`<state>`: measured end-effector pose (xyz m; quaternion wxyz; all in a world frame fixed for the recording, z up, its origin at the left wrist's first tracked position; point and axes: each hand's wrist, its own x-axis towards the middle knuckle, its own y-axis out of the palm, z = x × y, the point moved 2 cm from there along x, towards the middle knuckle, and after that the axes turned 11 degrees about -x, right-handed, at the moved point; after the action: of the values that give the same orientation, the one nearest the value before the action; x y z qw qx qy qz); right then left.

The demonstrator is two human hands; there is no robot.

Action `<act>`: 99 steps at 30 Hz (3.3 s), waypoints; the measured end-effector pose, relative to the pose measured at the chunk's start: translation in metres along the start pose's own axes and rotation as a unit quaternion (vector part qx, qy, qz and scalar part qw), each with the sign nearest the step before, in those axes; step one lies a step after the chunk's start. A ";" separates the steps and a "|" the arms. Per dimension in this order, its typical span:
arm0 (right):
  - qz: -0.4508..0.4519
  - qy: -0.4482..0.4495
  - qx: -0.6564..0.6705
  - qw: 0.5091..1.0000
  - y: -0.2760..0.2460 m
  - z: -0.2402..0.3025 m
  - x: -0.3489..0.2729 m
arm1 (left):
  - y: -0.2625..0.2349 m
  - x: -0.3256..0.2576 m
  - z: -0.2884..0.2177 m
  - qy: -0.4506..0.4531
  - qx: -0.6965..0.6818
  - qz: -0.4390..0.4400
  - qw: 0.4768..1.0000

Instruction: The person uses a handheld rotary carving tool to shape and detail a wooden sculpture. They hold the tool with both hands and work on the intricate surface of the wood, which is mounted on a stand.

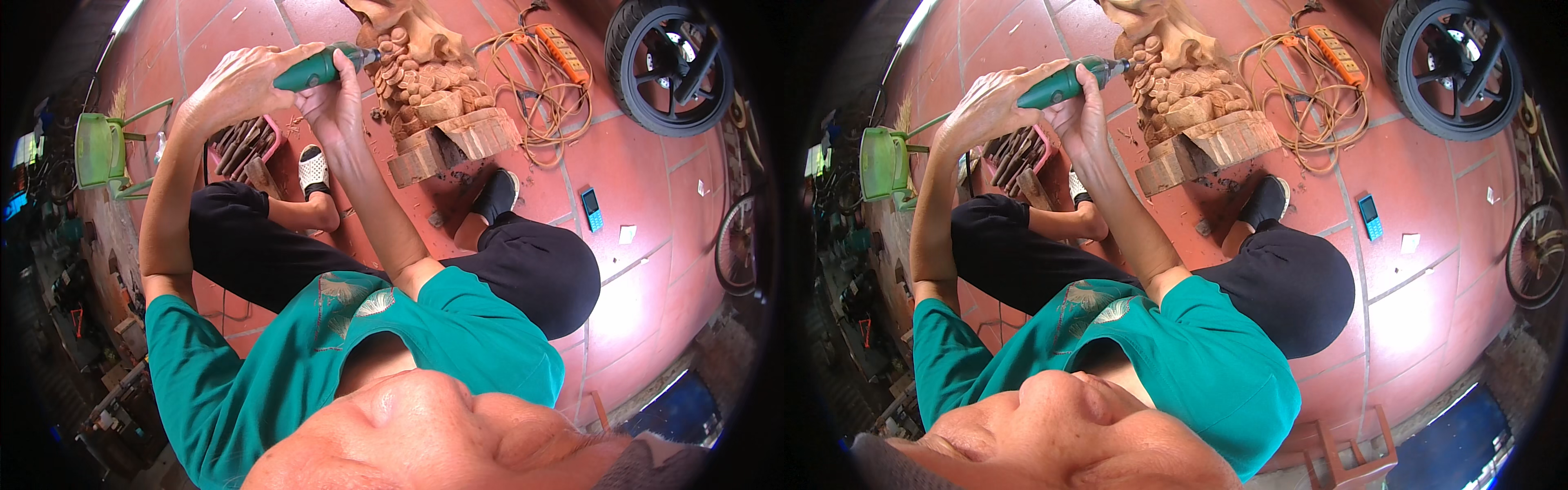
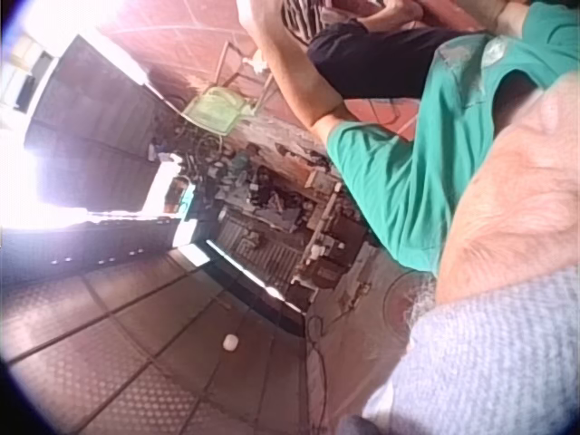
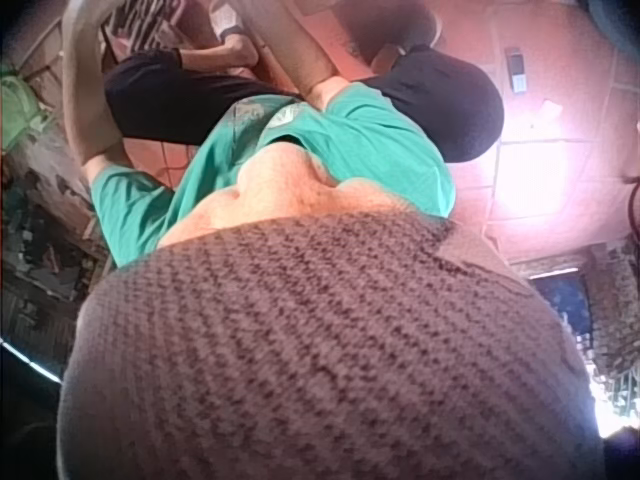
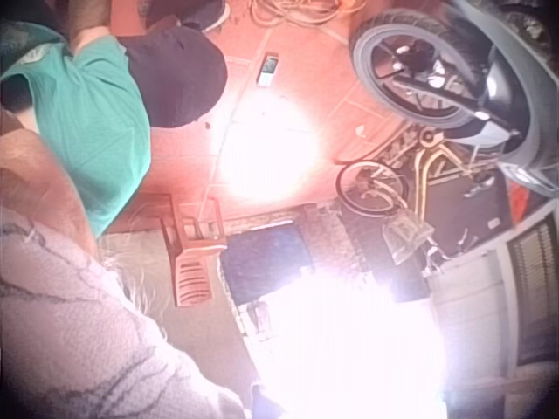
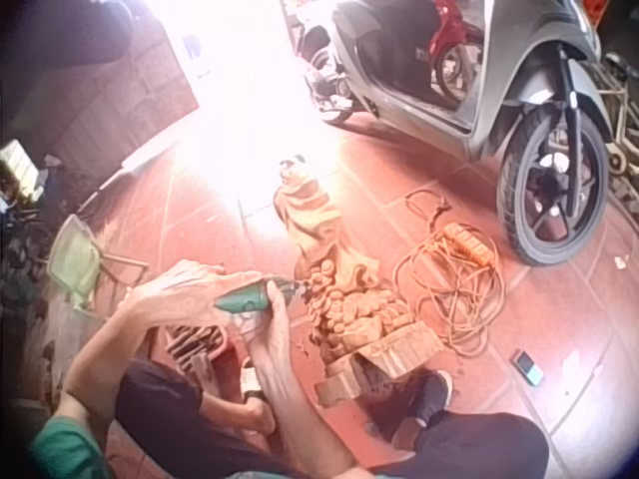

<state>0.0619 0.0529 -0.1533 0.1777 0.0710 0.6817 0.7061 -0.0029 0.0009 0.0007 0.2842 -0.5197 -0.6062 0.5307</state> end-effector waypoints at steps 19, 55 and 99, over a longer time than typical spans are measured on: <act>0.009 -0.002 -0.027 1.000 0.004 -0.001 -0.001 | -0.002 -0.003 0.004 -0.007 -0.007 -0.005 1.000; -0.002 -0.009 0.005 1.000 -0.007 0.016 0.016 | 0.006 0.022 0.006 0.012 0.020 -0.019 1.000; 0.019 -0.009 -0.014 1.000 0.002 0.021 0.028 | -0.003 0.025 0.003 0.024 0.002 -0.042 0.999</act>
<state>0.0427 0.0819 -0.1545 0.1716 0.0874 0.6685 0.7184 -0.0140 0.0230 -0.0027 0.3222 -0.5058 -0.6192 0.5068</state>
